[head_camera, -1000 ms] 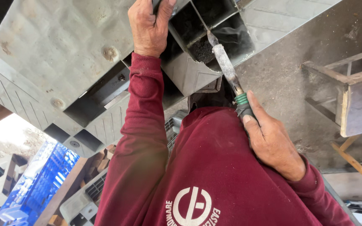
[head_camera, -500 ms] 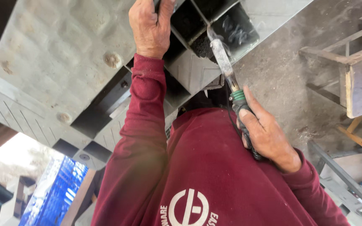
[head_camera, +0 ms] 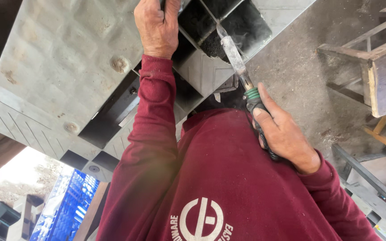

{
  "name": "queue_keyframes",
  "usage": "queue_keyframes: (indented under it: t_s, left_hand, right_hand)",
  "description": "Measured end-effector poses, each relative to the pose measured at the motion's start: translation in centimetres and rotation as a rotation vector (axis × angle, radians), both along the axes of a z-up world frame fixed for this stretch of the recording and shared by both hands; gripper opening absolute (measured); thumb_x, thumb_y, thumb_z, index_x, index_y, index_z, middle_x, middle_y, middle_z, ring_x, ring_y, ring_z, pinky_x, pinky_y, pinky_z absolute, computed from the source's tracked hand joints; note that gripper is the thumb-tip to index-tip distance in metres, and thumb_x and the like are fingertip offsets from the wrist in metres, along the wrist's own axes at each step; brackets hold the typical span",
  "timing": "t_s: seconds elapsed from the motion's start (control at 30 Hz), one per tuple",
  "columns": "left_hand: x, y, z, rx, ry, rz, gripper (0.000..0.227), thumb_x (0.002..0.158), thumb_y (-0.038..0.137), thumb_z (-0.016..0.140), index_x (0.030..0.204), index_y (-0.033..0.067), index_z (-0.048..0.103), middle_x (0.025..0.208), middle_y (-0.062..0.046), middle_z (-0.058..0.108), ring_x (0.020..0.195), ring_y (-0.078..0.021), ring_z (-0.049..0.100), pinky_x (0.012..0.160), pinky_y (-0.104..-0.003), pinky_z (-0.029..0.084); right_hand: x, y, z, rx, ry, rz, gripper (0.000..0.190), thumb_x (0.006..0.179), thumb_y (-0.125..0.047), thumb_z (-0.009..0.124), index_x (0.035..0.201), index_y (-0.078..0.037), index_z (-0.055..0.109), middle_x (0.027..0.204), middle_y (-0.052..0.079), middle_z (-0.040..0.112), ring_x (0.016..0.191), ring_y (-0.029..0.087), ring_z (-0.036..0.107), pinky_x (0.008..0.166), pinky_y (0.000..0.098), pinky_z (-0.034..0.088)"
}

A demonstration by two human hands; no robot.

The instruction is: The person repairs a damaged section of a grey plastic pallet by inserting a cut piece of plastic into a broken compartment. They use a hand saw to trim the plastic piece and a soldering iron to melt and fuse the edges of the patch to the pallet structure.

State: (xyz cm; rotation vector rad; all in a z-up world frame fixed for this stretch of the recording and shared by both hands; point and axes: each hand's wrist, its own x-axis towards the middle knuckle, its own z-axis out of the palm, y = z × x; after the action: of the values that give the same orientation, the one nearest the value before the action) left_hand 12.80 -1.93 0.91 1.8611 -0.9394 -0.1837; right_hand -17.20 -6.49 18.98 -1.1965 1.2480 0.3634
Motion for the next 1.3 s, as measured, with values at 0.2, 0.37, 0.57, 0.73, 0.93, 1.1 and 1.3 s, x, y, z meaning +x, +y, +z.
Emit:
queue_keyframes:
  t_s: [0.2, 0.37, 0.57, 0.73, 0.93, 1.1, 1.3]
  left_hand:
    - [0.0, 0.1, -1.7, 0.032, 0.040, 0.051, 0.041, 0.103, 0.032, 0.073, 0.080, 0.0012, 0.056, 0.066, -0.011, 0.052, 0.059, -0.0275, 0.049, 0.057, -0.040, 0.040]
    - [0.0, 0.7, -3.2, -0.020, -0.022, 0.044, 0.043, 0.101, 0.032, 0.075, 0.079, 0.0017, 0.053, 0.067, -0.011, 0.052, 0.060, -0.0281, 0.049, 0.058, -0.040, 0.041]
    - [-0.2, 0.6, -3.1, -0.090, -0.030, 0.037, 0.037, 0.102, 0.028, 0.074, 0.083, 0.0019, 0.056, 0.070, -0.009, 0.056, 0.064, -0.0272, 0.053, 0.060, -0.040, 0.044]
    - [-0.1, 0.5, -3.2, -0.098, 0.016, 0.022, 0.031, 0.101, 0.022, 0.075, 0.082, 0.0031, 0.059, 0.069, -0.006, 0.059, 0.062, -0.0236, 0.056, 0.059, -0.038, 0.044]
    - [-0.1, 0.5, -3.8, -0.091, -0.042, 0.043, 0.031, 0.100, 0.021, 0.075, 0.081, 0.0030, 0.059, 0.069, -0.007, 0.057, 0.063, -0.0256, 0.055, 0.061, -0.040, 0.044]
    - [-0.1, 0.6, -4.4, 0.019, -0.032, 0.080, 0.033, 0.098, 0.020, 0.077, 0.077, 0.0035, 0.059, 0.065, -0.007, 0.055, 0.061, -0.0262, 0.053, 0.061, -0.040, 0.043]
    - [-0.1, 0.6, -4.6, -0.006, -0.077, 0.074, 0.026, 0.097, 0.018, 0.077, 0.081, 0.0034, 0.062, 0.071, -0.009, 0.058, 0.067, -0.0284, 0.056, 0.065, -0.042, 0.046]
  right_hand:
    - [-0.3, -0.1, 0.5, -0.726, -0.226, 0.566, 0.059, 0.105, -0.014, 0.053, 0.158, 0.002, 0.033, 0.121, 0.032, 0.066, 0.107, 0.048, 0.066, 0.092, 0.0484, 0.052]
    - [0.0, -0.3, 0.4, -0.645, -0.111, 0.582, 0.060, 0.102, -0.014, 0.054, 0.157, 0.001, 0.035, 0.113, 0.031, 0.067, 0.098, 0.048, 0.065, 0.085, 0.0512, 0.051]
    - [-0.4, -1.8, 0.5, -0.583, -0.122, 0.575, 0.060, 0.101, -0.015, 0.053, 0.156, 0.001, 0.036, 0.106, 0.032, 0.068, 0.091, 0.050, 0.065, 0.079, 0.0521, 0.051]
    - [-0.2, -2.7, 0.8, -0.532, -0.072, 0.617, 0.062, 0.101, -0.017, 0.050, 0.158, 0.001, 0.033, 0.100, 0.032, 0.068, 0.080, 0.048, 0.067, 0.076, 0.0520, 0.051]
    - [-0.1, -3.0, 1.0, -0.610, -0.032, 0.706, 0.062, 0.100, -0.018, 0.052, 0.158, 0.001, 0.035, 0.096, 0.032, 0.068, 0.076, 0.049, 0.065, 0.073, 0.0541, 0.051]
    - [-0.2, -3.6, 1.3, -0.629, 0.059, 0.823, 0.064, 0.101, -0.021, 0.052, 0.159, -0.003, 0.034, 0.079, 0.027, 0.066, 0.067, 0.045, 0.064, 0.067, 0.0536, 0.052]
    - [-0.1, -4.7, 1.6, -0.621, 0.044, 0.854, 0.065, 0.101, -0.021, 0.054, 0.159, -0.002, 0.032, 0.071, 0.024, 0.064, 0.058, 0.041, 0.062, 0.061, 0.0511, 0.051]
